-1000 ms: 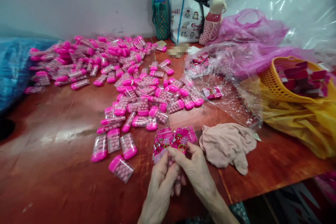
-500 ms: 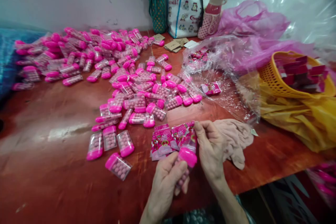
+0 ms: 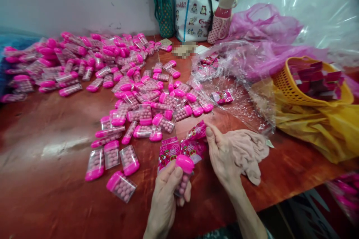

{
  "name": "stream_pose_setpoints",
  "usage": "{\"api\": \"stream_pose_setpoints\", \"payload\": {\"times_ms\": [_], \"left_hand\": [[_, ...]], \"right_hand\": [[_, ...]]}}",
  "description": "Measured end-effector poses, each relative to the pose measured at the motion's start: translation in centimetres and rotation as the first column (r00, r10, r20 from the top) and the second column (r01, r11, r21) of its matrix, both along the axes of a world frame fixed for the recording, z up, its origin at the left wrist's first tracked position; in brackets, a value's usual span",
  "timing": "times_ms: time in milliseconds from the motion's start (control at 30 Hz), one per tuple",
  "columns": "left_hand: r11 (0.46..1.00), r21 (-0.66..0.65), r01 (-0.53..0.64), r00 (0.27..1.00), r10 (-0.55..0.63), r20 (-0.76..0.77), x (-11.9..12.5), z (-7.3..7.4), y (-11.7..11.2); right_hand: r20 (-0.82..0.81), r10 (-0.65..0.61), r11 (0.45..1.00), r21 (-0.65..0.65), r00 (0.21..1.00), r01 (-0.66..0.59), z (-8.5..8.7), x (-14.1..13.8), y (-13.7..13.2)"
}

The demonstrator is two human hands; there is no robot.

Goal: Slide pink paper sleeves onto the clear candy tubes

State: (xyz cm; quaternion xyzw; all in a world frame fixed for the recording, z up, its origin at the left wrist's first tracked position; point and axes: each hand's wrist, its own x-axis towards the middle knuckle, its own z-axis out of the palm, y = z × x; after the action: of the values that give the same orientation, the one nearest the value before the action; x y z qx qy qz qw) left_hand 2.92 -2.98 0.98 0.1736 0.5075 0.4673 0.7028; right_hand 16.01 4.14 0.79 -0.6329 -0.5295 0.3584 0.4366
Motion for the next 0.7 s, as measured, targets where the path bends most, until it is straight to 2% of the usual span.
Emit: {"api": "stream_pose_setpoints", "payload": {"times_ms": [100,200,300,400,533,600,700], "left_hand": [[0.999,0.01,-0.042,0.999,0.042,-0.009,-0.3,0.2,0.2],[0.992,0.049,-0.115,0.993,0.115,-0.003,-0.6,0.5,0.5],[0.987,0.108,-0.115,0.993,0.113,0.021,-0.6,0.9,0.9],[0.984,0.161,-0.081,0.997,0.082,0.002,-0.3,1.1,1.2],[0.984,0.169,-0.061,0.998,0.062,0.0,0.2,1.2,1.2],[0.985,0.162,-0.058,0.998,0.057,0.01,0.4,1.1,1.1],[0.988,0.14,-0.071,0.997,0.07,0.008,0.6,1.0,0.9]], "right_hand": [[0.149,-0.011,0.994,0.109,0.989,-0.005,0.1,-0.1,0.1],[0.241,-0.1,0.975,0.215,0.965,0.048,-0.2,-0.2,0.1],[0.244,-0.134,0.972,0.221,0.961,0.08,-0.7,-0.1,0.1],[0.24,-0.074,0.982,0.185,0.968,0.029,-0.7,0.0,0.0],[0.407,-0.162,0.963,0.263,0.899,0.055,0.2,-0.1,-0.5],[0.4,-0.202,0.95,0.303,0.894,0.079,0.7,-0.1,-0.8],[0.252,-0.151,0.959,0.271,0.956,0.081,0.9,-0.1,-1.3]]}}
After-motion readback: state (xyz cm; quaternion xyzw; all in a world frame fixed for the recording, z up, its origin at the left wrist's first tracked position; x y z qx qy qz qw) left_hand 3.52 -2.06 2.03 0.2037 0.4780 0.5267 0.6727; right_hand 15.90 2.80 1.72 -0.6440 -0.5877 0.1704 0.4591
